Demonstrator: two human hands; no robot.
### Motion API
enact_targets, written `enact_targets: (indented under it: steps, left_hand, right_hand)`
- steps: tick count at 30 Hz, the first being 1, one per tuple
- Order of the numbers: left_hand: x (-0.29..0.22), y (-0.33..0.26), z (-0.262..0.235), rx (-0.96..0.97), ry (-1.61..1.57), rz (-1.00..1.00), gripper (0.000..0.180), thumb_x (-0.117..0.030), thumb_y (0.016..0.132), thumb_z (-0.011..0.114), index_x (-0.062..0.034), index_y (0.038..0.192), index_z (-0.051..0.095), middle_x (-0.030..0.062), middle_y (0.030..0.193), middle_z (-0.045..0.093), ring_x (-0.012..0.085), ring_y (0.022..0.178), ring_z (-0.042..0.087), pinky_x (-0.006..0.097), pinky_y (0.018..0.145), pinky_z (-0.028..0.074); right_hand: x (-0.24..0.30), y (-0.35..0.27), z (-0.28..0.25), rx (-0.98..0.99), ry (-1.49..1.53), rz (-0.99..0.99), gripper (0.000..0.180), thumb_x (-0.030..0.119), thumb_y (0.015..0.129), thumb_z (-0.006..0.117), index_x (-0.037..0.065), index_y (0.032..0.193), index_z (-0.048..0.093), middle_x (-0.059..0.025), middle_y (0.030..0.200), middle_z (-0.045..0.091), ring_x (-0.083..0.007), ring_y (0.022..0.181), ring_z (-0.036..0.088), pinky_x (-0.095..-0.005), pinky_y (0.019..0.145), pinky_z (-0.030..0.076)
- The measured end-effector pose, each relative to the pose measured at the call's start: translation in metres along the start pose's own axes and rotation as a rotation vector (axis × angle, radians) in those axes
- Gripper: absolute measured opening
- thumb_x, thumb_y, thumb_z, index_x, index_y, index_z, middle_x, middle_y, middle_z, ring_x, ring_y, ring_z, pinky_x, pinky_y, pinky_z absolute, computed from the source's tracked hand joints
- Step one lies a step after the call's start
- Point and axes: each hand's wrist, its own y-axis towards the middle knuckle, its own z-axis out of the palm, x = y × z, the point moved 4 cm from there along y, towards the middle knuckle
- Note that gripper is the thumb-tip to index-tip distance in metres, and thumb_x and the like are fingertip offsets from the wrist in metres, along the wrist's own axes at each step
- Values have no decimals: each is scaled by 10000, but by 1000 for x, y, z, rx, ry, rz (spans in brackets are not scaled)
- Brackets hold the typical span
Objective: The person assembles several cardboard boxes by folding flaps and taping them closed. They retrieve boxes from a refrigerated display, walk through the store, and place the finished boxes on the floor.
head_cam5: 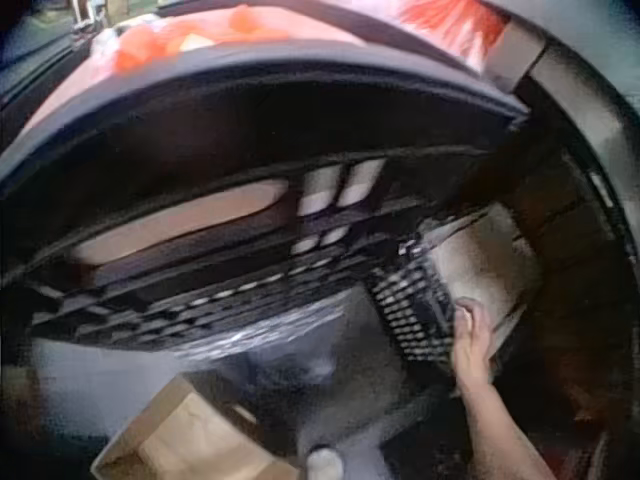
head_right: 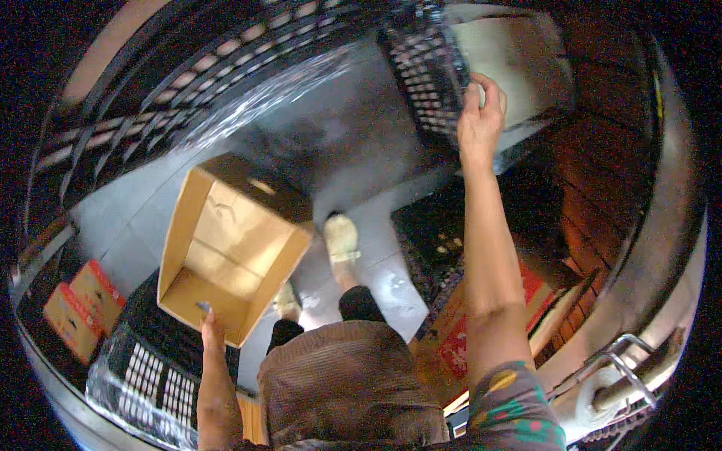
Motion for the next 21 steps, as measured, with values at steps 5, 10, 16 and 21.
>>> enact_targets:
  steps: [5, 10, 16, 21]
  left_hand:
    - [-7, 9, 18, -52, 113, -65, 402, -423, 879, 618, -106, 1122, 571, 14, 956, 584, 150, 821, 536, 286, 681, 422]
    - [-1, -38, 61, 326, 804, 16, 564, -402, 843, 649, -112, 1307, 512, 95, 1206, 594, 208, 1116, 545, 346, 896, 443]
    - [-40, -113, 39, 171, 1948, 537, 423, -317, 804, 641, -156, 1191, 587, 164, 998, 673, 319, 960, 643, 425, 801, 507]
    - [-75, -160, 27, 253, 1888, 901, 208, -203, 789, 642, -120, 978, 661, 151, 829, 679, 352, 776, 658, 458, 678, 516]
  right_hand:
    - [96, -181, 102, 967, 75, 96, 672, 497, 845, 614, 94, 1360, 458, -165, 1397, 459, -292, 1299, 435, -365, 1083, 338]
    - [89, -318, 165, 1218, -311, 246, 514, 314, 864, 509, 187, 1360, 454, -196, 1196, 595, -377, 1124, 556, -443, 953, 444]
    - [70, -340, 96, 1145, -293, 321, 345, 264, 869, 474, 116, 1148, 613, -216, 1057, 649, -397, 1010, 609, -463, 922, 469]
    - [123, -341, -59, 909, 93, 406, 422, 300, 895, 514, 29, 1218, 545, -228, 1210, 577, -360, 1125, 556, -462, 973, 423]
